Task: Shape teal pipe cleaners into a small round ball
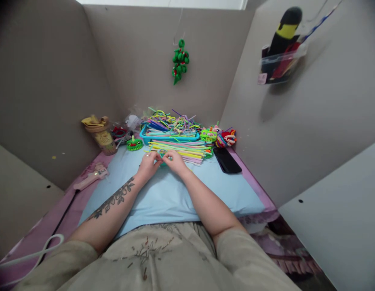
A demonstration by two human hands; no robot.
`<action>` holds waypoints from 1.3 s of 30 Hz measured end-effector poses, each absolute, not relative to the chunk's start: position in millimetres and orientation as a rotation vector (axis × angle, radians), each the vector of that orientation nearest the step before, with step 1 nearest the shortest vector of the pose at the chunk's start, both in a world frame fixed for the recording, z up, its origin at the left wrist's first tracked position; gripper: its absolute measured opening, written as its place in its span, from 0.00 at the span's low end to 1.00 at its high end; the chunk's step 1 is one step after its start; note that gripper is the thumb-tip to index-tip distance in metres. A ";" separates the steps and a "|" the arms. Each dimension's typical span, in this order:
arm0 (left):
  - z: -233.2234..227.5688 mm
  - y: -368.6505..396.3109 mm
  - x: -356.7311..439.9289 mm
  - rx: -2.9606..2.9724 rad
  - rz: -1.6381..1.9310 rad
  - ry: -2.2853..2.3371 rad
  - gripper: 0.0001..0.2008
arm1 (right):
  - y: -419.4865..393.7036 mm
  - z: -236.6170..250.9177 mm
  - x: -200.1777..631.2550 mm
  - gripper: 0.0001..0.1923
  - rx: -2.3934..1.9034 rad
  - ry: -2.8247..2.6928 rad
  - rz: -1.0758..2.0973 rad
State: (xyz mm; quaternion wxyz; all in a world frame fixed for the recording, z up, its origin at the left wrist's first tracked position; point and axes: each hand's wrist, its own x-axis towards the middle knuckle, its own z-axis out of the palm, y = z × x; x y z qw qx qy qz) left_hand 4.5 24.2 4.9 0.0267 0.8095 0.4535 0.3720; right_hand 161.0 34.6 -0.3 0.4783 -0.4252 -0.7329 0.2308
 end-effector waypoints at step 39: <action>-0.9 24.7 5.4 1.913 1.415 1.327 0.11 | 21.8 -2.0 146.2 0.10 -0.992 -1.421 0.847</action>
